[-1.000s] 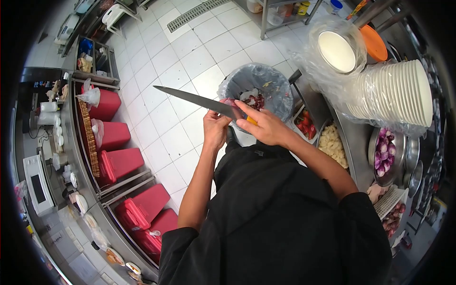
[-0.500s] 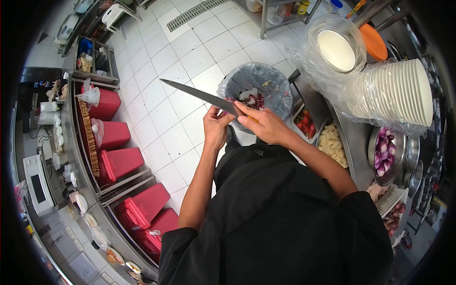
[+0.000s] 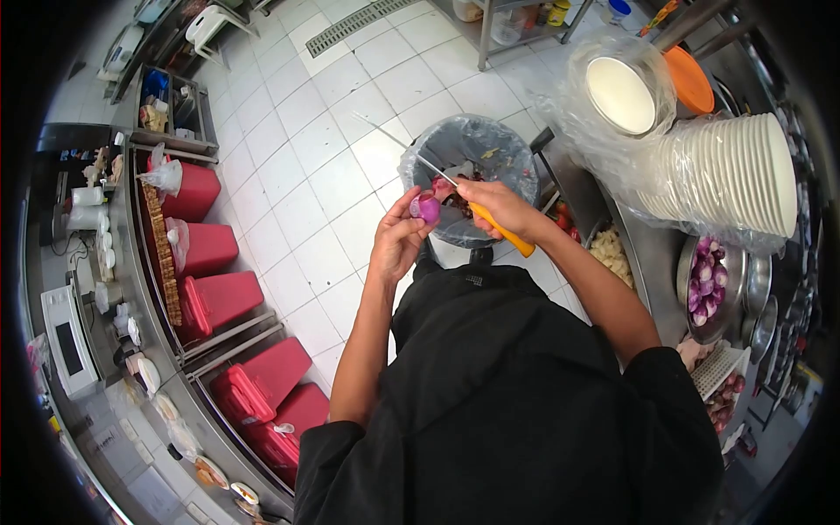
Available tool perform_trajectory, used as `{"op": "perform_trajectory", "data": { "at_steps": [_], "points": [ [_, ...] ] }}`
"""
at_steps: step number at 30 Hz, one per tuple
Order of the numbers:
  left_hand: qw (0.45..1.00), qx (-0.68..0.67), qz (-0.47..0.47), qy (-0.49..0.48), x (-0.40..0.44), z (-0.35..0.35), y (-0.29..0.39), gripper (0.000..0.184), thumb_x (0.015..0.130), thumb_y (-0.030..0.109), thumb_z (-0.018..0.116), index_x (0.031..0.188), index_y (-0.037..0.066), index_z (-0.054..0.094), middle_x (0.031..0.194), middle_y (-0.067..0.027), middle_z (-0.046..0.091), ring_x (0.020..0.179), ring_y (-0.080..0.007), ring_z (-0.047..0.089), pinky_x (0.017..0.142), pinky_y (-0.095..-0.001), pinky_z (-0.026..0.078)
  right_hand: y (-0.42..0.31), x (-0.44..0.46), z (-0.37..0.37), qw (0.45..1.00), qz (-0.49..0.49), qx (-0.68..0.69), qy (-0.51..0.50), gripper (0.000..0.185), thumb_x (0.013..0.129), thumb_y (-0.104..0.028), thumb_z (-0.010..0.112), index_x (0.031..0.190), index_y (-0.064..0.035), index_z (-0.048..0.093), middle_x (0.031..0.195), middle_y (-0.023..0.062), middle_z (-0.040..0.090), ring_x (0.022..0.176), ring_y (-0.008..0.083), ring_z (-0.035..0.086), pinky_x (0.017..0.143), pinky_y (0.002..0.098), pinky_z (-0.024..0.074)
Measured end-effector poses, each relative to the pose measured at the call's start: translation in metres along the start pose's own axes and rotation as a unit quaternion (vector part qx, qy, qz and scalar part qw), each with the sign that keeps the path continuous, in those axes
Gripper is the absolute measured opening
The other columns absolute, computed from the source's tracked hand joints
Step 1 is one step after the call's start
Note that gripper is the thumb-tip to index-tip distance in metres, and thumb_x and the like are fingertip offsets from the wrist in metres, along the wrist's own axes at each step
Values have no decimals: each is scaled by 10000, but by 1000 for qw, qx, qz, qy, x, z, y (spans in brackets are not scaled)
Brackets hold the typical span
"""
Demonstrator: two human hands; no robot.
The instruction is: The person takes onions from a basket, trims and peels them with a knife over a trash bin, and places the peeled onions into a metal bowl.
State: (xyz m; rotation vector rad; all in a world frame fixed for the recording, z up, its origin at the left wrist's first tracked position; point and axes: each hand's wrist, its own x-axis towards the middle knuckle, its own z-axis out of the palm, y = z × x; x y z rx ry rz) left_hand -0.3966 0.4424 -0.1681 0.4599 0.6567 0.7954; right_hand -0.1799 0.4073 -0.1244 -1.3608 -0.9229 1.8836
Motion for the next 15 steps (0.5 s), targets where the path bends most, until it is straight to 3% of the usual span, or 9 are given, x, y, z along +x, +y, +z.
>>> {"op": "perform_trajectory", "data": {
  "at_steps": [5, 12, 15],
  "points": [
    [998, -52, -9, -36, 6, -15, -4, 509, 799, 8, 509, 1304, -7, 447, 1260, -149, 522, 1089, -239, 543, 936, -379, 456, 10, 14, -10, 999, 26, 14, 15, 444, 942, -481, 427, 1155, -132, 600, 583, -2, 426, 477, 66, 399, 414, 213, 331],
    [998, -59, -12, -32, 1, -20, -1, 540, 809, 66, 526, 1328, -20, 404, 1239, -164, 523, 1073, -244, 538, 942, -369, 438, 37, 45, -22, 994, 93, -1, 64, 409, 953, -465, 427, 1091, -118, 596, 572, -2, 433, 441, 65, 377, 393, 222, 313],
    [998, -56, -11, -25, -2, -21, 1, 538, 816, 84, 533, 1326, -24, 398, 1228, -170, 528, 1054, -247, 545, 934, -366, 441, 54, 64, -26, 986, 143, 13, 80, 378, 946, -461, 442, 980, -112, 583, 574, 5, 436, 444, 74, 390, 388, 232, 314]
  ]
}}
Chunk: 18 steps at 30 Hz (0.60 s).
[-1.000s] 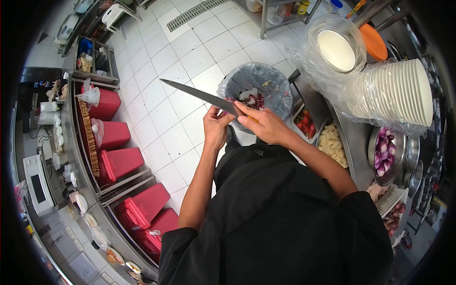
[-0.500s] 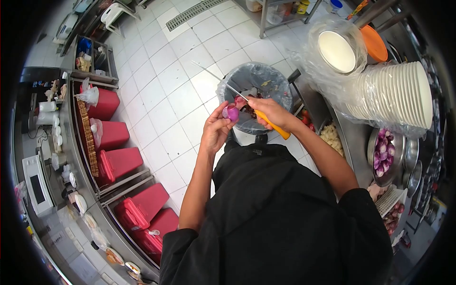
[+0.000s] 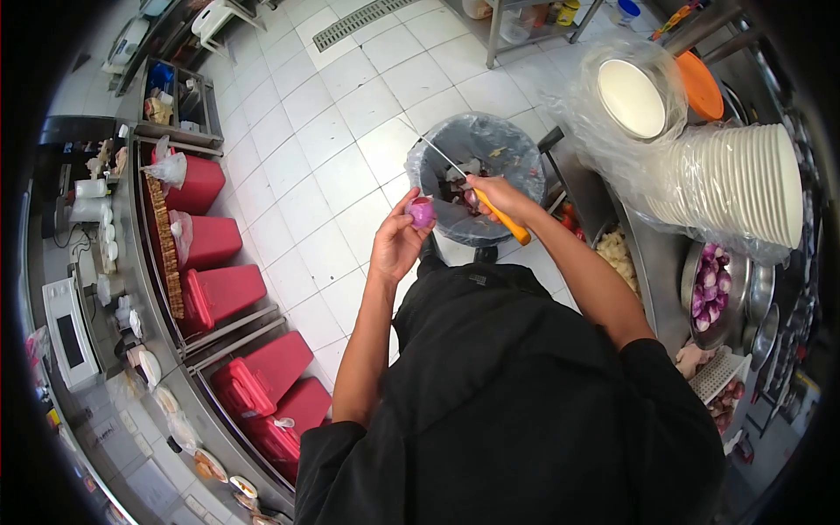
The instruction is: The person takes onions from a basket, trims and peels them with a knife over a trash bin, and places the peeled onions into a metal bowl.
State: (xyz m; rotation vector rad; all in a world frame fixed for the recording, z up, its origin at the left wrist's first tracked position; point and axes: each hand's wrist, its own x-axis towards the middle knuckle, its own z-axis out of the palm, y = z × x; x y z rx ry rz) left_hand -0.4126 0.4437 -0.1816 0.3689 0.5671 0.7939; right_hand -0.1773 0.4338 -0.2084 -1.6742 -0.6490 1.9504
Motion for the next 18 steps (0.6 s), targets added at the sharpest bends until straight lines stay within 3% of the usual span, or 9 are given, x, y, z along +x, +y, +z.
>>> {"op": "perform_trajectory", "data": {
  "at_steps": [3, 6, 8, 11, 12, 18],
  "points": [
    [1000, -4, 0, 10, -1, -1, 1, 506, 825, 85, 538, 1301, -24, 407, 1230, -176, 528, 1052, -250, 552, 931, -366, 445, -1, -2, 3, 1000, -21, -4, 22, 369, 941, -460, 451, 881, -108, 542, 565, 12, 437, 436, 79, 390, 382, 234, 311],
    [999, 10, 20, 29, -1, 3, 1, 463, 824, 35, 537, 1268, -20, 421, 1244, -179, 523, 1083, -257, 550, 935, -365, 449, -12, -26, 5, 998, -2, 57, -38, 420, 943, -485, 427, 849, -88, 525, 556, 24, 450, 409, 87, 392, 379, 233, 312],
    [998, 30, 38, 42, 0, 6, 2, 448, 818, -3, 536, 1253, -16, 428, 1253, -178, 519, 1104, -261, 547, 939, -364, 451, -15, -39, 4, 943, 25, 235, -236, 492, 931, -524, 423, 712, -86, 469, 531, 29, 447, 382, 113, 402, 385, 274, 340],
    [997, 55, 42, 37, 5, 7, 1, 469, 792, -83, 528, 1246, -10, 436, 1264, -171, 514, 1138, -261, 535, 951, -363, 451, -13, -49, 12, 921, 10, 242, -305, 537, 943, -522, 390, 635, -89, 463, 509, 28, 438, 364, 117, 390, 385, 273, 339],
    [996, 67, 34, 37, 6, 7, 3, 473, 785, -93, 531, 1242, -10, 444, 1264, -165, 514, 1133, -252, 538, 948, -356, 453, -18, -55, 15, 922, 6, 248, -297, 566, 946, -522, 378, 578, -97, 448, 494, 29, 430, 365, 121, 390, 388, 273, 338],
    [992, 124, 18, 28, 12, 9, 2, 466, 772, -123, 526, 1222, -16, 479, 1238, -142, 529, 1106, -221, 553, 932, -319, 465, -16, -62, 19, 927, 0, 254, -277, 560, 946, -515, 383, 580, -96, 450, 494, 33, 430, 370, 123, 394, 382, 274, 331]
  ]
}}
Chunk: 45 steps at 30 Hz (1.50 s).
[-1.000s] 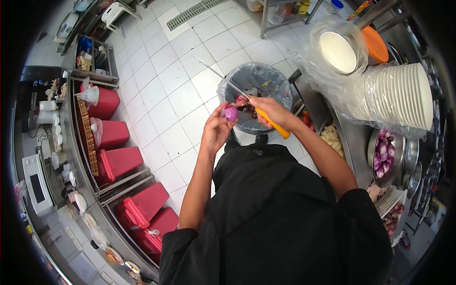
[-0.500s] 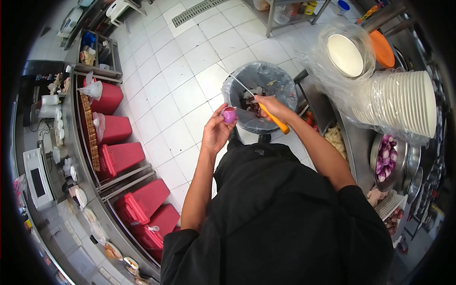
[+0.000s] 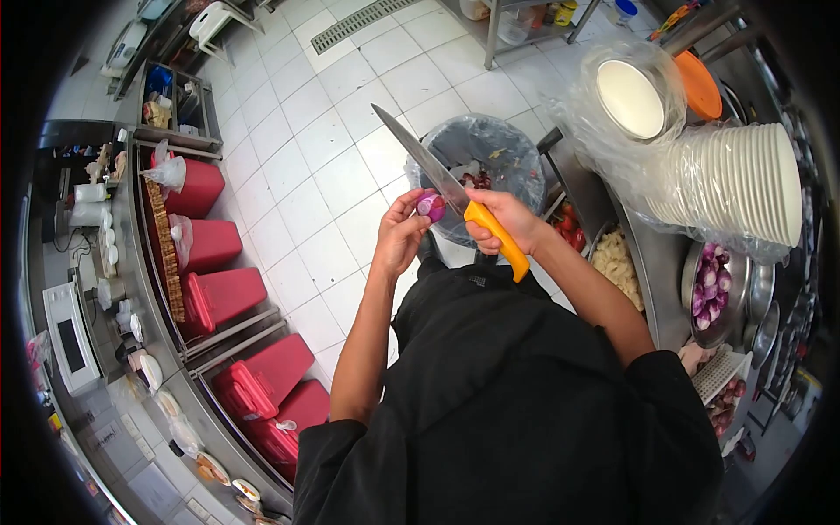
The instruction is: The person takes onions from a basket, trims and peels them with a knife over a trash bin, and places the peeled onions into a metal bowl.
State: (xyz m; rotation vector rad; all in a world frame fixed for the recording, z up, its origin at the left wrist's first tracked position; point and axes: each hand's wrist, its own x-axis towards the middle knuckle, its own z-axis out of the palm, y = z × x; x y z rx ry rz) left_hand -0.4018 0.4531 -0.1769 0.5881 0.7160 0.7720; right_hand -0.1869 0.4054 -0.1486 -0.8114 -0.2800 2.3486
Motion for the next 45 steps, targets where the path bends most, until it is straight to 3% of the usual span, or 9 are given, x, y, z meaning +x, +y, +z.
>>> {"op": "perform_trajectory", "data": {
  "at_steps": [9, 21, 23, 26, 30, 35, 39, 42, 45],
  "points": [
    [999, 43, 4, 16, 0, 5, -5, 474, 756, -143, 543, 1213, -33, 485, 1185, -125, 553, 1059, -204, 571, 911, -305, 474, 8, 0, -3, 998, -9, -10, 55, 486, 943, -517, 406, 691, -103, 439, 510, 34, 421, 377, 123, 376, 372, 262, 308],
    [986, 99, 12, 136, -5, -13, -14, 478, 730, -109, 578, 1195, -48, 487, 1100, -108, 566, 914, -153, 580, 795, -253, 477, -6, -5, -19, 999, -41, -18, 28, 525, 948, -518, 391, 636, -101, 448, 491, 22, 411, 361, 113, 374, 370, 272, 309],
    [983, 104, 7, 151, -8, -17, -16, 480, 727, -106, 581, 1194, -52, 482, 1083, -108, 569, 882, -144, 578, 750, -239, 475, -7, 6, -41, 994, -38, -49, 88, 439, 953, -486, 385, 782, -95, 491, 548, 24, 441, 396, 107, 393, 387, 269, 323],
    [982, 53, 2, 179, -13, -18, -16, 487, 734, -106, 569, 1205, -56, 458, 1048, -110, 571, 828, -137, 566, 660, -232, 442, 2, 27, -76, 920, 4, -224, 323, 345, 945, -445, 374, 971, -127, 504, 665, 33, 480, 479, 111, 429, 423, 271, 366],
    [981, 50, 3, 189, -24, -16, -17, 473, 742, -100, 571, 1200, -48, 466, 1057, -110, 570, 847, -143, 568, 682, -242, 452, 23, 34, -110, 895, -34, -245, 371, 407, 946, -510, 386, 1128, -163, 497, 618, 16, 436, 459, 114, 400, 412, 272, 321],
    [982, 26, 4, 187, -33, -18, -18, 462, 751, -99, 570, 1198, -38, 472, 1079, -117, 570, 918, -174, 580, 770, -286, 482, 20, 35, -123, 913, 57, -141, 378, 554, 871, -663, 406, 888, -112, 452, 580, 34, 433, 435, 136, 400, 417, 294, 325],
    [983, 25, 4, 184, -35, -16, -14, 456, 759, -103, 557, 1201, -40, 465, 1091, -123, 562, 945, -187, 578, 821, -312, 489, 21, 37, -131, 918, 81, -123, 369, 588, 853, -692, 402, 850, -105, 443, 578, 37, 432, 433, 139, 399, 416, 301, 324],
    [983, 29, 8, 182, -35, -14, -11, 448, 767, -98, 551, 1202, -43, 460, 1090, -125, 558, 958, -192, 575, 848, -322, 487, 27, 36, -134, 913, 71, -110, 386, 587, 870, -655, 412, 939, -82, 519, 570, 28, 414, 426, 144, 384, 417, 302, 321],
    [982, 35, 13, 185, -34, -12, -7, 454, 772, -97, 548, 1213, -45, 454, 1078, -119, 557, 968, -197, 574, 871, -329, 485, 43, 27, -134, 882, -38, -206, 423, 615, 876, -595, 457, 1169, -62, 545, 605, 58, 469, 436, 148, 418, 426, 326, 357]
  ]
}}
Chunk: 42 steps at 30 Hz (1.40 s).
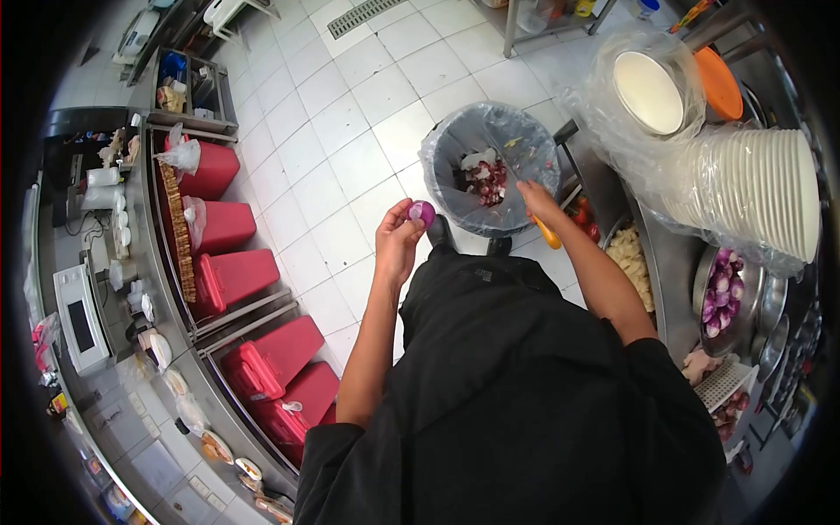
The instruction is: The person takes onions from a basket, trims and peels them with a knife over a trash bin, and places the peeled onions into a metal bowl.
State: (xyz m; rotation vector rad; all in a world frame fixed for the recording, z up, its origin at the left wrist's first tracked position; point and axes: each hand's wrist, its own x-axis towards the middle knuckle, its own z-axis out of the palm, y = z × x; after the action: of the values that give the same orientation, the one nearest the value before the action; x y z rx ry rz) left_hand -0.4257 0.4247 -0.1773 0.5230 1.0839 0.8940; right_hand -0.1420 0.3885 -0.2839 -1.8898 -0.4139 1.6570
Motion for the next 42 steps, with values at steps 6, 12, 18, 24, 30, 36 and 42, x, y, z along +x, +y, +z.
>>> {"op": "perform_trajectory", "data": {
  "at_steps": [6, 12, 18, 24, 30, 36, 42],
  "points": [
    [988, -113, -41, -100, 0, 11, 16, 415, 836, 50, 545, 1224, -60, 445, 1142, -188, 561, 962, -250, 600, 898, -346, 491, 61, -22, -22, 874, -120, -456, 122, 601, 883, -427, 475, 1383, -105, 385, 1063, 241, 631, 862, 351, 651, 773, 462, 497],
    [918, -206, -201, -273, 30, 29, 32, 417, 893, 259, 519, 1190, -35, 508, 1141, -241, 574, 940, -275, 609, 852, -318, 508, 114, -80, -15, 873, 2, -463, 150, 646, 887, -436, 479, 1433, -135, 311, 1036, 257, 621, 975, 395, 601, 863, 485, 462],
    [921, -29, -232, -312, 57, 64, 21, 317, 875, 130, 577, 1170, 25, 523, 1139, -128, 587, 992, -251, 590, 911, -354, 467, 168, -172, 13, 924, 67, -299, 230, 641, 883, -483, 467, 1410, -151, 316, 1021, 226, 633, 950, 393, 608, 834, 481, 475],
    [826, 184, -188, -498, 24, 133, -6, 346, 840, 23, 605, 1175, 36, 518, 1103, -75, 575, 987, -191, 577, 855, -330, 477, 239, -248, 73, 914, 187, -74, 352, 731, 863, -533, 473, 1381, -33, 342, 1109, 223, 614, 995, 416, 585, 894, 426, 469],
    [728, 335, -10, -599, -63, 241, -35, 365, 786, 16, 685, 1126, 3, 552, 1017, -64, 613, 905, -130, 580, 798, -261, 469, 345, -278, 147, 760, 220, 358, 496, 732, 870, -385, 550, 1361, 107, 321, 705, 144, 564, 558, 212, 563, 484, 361, 477],
    [657, 313, 131, -673, -99, 369, -115, 390, 751, 11, 721, 1108, 5, 566, 970, -56, 624, 807, -115, 578, 746, -241, 461, 443, -285, 174, 612, 242, 564, 499, 430, 876, -360, 556, 916, 67, 521, 561, 115, 489, 435, 232, 475, 413, 402, 409],
    [664, 362, 251, -604, -97, 465, -168, 385, 735, 88, 762, 1073, 3, 598, 914, -39, 604, 798, -124, 550, 731, -258, 453, 519, -300, 142, 552, 200, 646, 488, 368, 863, -314, 572, 906, 48, 519, 590, 106, 507, 472, 228, 523, 447, 370, 437]
  ]
}}
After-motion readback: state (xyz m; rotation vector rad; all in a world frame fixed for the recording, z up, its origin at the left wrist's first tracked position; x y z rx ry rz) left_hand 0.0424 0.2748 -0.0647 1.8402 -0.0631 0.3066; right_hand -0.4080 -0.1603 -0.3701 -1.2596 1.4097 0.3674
